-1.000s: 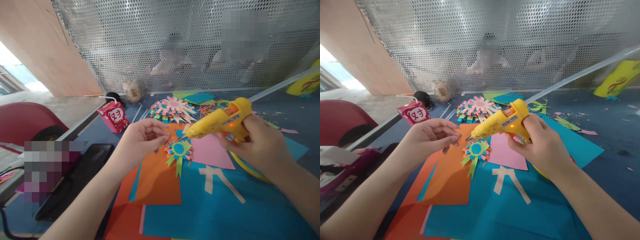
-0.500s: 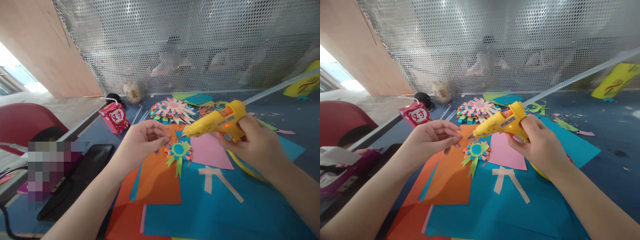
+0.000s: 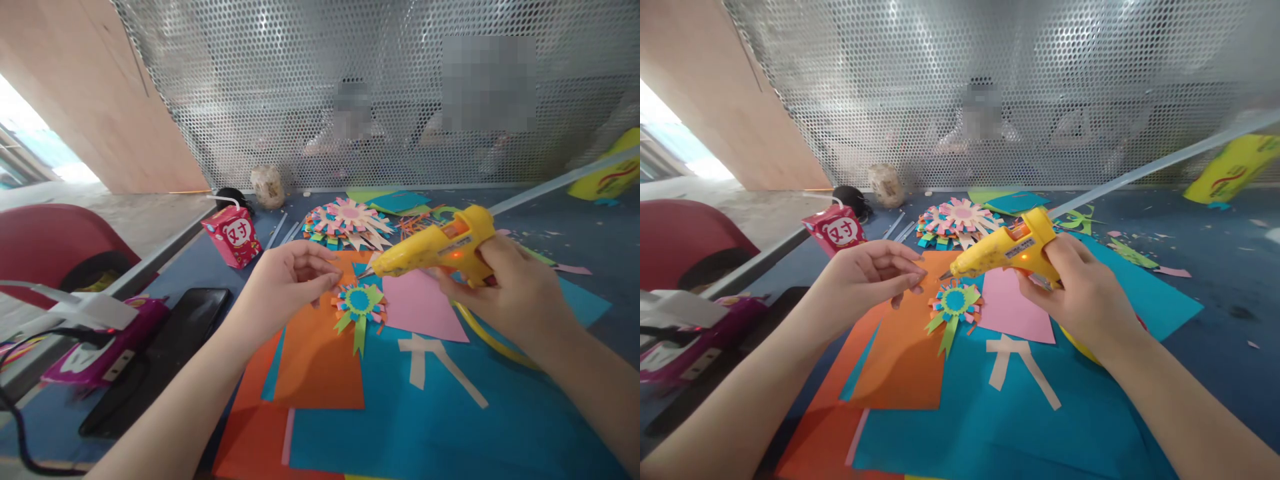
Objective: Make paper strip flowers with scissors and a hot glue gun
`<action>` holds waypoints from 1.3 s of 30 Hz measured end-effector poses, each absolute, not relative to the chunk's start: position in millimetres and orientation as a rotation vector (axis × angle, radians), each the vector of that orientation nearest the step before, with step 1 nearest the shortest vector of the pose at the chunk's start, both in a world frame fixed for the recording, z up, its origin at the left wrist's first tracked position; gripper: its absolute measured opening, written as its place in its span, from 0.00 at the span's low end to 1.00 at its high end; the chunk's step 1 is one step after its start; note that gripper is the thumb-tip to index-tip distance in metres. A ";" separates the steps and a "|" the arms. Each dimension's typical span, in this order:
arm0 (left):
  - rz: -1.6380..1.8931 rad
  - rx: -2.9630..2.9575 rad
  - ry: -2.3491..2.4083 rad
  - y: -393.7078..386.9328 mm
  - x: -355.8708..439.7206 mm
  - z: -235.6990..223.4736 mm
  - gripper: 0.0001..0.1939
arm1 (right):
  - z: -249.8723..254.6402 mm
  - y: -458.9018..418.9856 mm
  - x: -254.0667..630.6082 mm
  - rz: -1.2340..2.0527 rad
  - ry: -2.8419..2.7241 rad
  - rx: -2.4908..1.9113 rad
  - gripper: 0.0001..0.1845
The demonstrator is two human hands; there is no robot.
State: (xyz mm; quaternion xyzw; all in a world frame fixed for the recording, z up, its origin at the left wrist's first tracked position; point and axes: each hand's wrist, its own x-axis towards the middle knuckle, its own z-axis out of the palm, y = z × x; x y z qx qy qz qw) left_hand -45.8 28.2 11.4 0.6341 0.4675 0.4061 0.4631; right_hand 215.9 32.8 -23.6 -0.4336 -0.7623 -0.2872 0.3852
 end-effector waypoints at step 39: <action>0.944 1.575 1.208 27.5 -43.1 8.5 0.09 | -22.8 33.3 213.6 -0.703 -1.939 -1.101 0.15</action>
